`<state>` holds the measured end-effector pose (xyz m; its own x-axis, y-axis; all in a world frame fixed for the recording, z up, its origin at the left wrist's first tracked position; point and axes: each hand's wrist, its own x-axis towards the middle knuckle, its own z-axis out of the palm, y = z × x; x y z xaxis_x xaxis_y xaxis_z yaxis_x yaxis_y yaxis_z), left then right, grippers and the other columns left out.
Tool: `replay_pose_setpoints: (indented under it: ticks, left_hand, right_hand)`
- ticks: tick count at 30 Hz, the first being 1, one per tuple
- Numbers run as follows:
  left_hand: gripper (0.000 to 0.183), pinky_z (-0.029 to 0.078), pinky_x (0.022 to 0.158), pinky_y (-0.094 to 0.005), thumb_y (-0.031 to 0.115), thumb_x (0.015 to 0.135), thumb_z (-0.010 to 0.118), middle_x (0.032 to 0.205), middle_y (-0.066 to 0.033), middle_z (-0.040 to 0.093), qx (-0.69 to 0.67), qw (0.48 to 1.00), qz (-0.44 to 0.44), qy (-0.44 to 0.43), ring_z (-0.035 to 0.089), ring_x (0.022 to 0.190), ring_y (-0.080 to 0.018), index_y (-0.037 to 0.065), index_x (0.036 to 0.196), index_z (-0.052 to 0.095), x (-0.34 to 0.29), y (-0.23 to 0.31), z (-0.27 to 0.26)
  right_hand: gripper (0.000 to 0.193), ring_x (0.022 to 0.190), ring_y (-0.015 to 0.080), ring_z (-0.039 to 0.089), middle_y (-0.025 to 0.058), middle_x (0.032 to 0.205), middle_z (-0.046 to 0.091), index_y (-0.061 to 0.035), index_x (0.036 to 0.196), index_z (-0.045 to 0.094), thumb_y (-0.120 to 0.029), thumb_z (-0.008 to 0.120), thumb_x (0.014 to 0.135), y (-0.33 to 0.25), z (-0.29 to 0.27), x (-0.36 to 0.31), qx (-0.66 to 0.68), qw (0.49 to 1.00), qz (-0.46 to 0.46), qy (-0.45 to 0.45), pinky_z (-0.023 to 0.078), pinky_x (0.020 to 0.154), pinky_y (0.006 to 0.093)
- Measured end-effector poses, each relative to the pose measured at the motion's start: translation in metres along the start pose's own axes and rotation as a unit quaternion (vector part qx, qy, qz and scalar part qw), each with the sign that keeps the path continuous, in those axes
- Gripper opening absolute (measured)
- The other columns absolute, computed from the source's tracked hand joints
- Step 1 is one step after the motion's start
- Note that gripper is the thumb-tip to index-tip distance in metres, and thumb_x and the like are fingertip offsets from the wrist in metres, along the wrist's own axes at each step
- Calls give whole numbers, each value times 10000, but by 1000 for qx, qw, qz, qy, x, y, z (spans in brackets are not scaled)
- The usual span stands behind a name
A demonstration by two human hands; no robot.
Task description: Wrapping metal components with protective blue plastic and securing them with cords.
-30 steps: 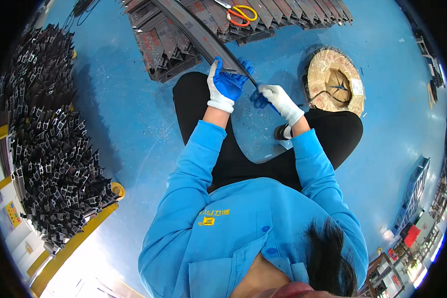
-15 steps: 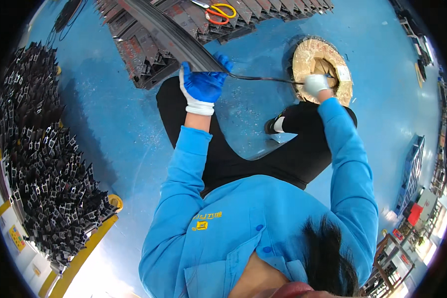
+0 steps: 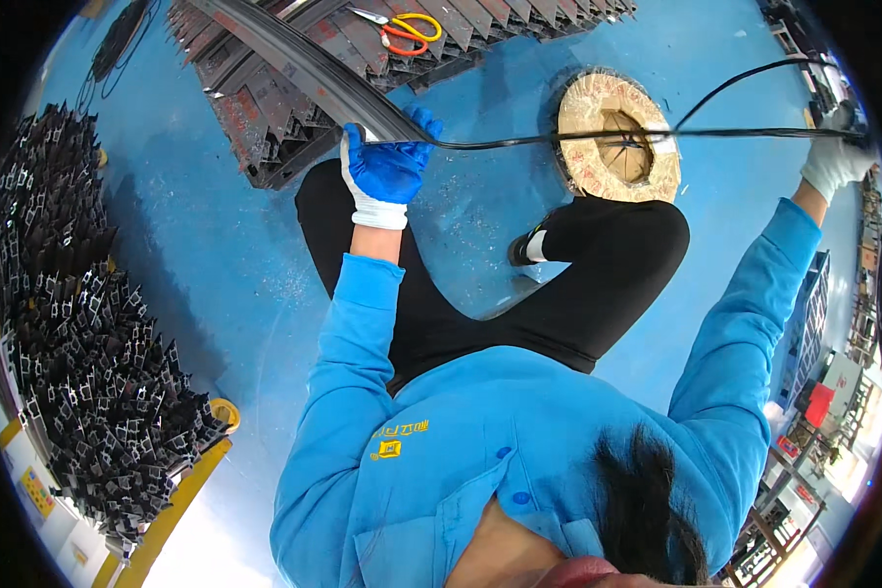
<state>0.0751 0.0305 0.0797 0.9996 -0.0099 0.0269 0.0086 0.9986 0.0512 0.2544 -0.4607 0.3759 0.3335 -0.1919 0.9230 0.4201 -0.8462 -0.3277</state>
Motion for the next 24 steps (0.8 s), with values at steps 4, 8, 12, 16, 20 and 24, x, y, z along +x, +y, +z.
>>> replay_pose_setpoints:
  ticks: [4, 8, 12, 16, 20, 24]
  left_hand:
    - [587, 371, 986, -567, 437, 825, 550, 1193, -273, 535, -13, 1000, -10, 13, 512, 1122, -424, 37, 1249, 480, -1, -1, 3]
    - [573, 401, 955, -561, 432, 828, 546, 1153, -264, 561, -18, 1000, -9, 22, 543, 1077, -412, 28, 1229, 486, -5, 2, 5]
    - [456, 458, 878, -494, 369, 845, 521, 1016, -189, 625, 34, 991, 13, 130, 617, 885, -341, 53, 1172, 539, 4, -19, 4]
    - [503, 448, 899, -509, 403, 843, 529, 1053, -222, 600, 45, 991, 25, 120, 599, 935, -358, 23, 1172, 505, -2, -12, -9]
    - [522, 450, 902, -503, 412, 845, 527, 1068, -230, 592, 41, 993, 17, 105, 595, 948, -360, 7, 1172, 491, -3, -17, -2]
    - [522, 456, 897, -489, 408, 848, 524, 1064, -227, 595, 42, 992, 19, 114, 598, 943, -354, -1, 1170, 489, -5, -11, -8]
  right_hand:
    - [480, 969, 364, 606, 207, 1094, 608, -71, 1290, 414, -186, 557, 846, 41, 13, -65, -162, 972, -69, -156, 495, 805, 438]
    - [340, 660, 293, 588, 162, 891, 639, 1, 1080, 537, -156, 555, 779, 19, 27, -215, -235, 669, 231, -667, 504, 613, 389]
    - [335, 695, 308, 581, 140, 888, 659, -64, 1066, 619, -288, 470, 865, -3, 54, -301, -55, 746, 115, -653, 488, 659, 371]
    - [368, 669, 183, 580, 83, 897, 662, -123, 1181, 593, -334, 484, 901, -171, 93, -342, 177, 669, 220, -687, 467, 613, 296]
    - [406, 674, 172, 593, 65, 855, 665, -9, 1126, 595, -334, 482, 913, -212, 107, -373, 376, 665, 165, -624, 483, 671, 268]
    - [362, 657, 194, 607, 79, 845, 678, 21, 1022, 617, -303, 523, 891, -215, 81, -352, 337, 459, 307, -762, 478, 642, 289]
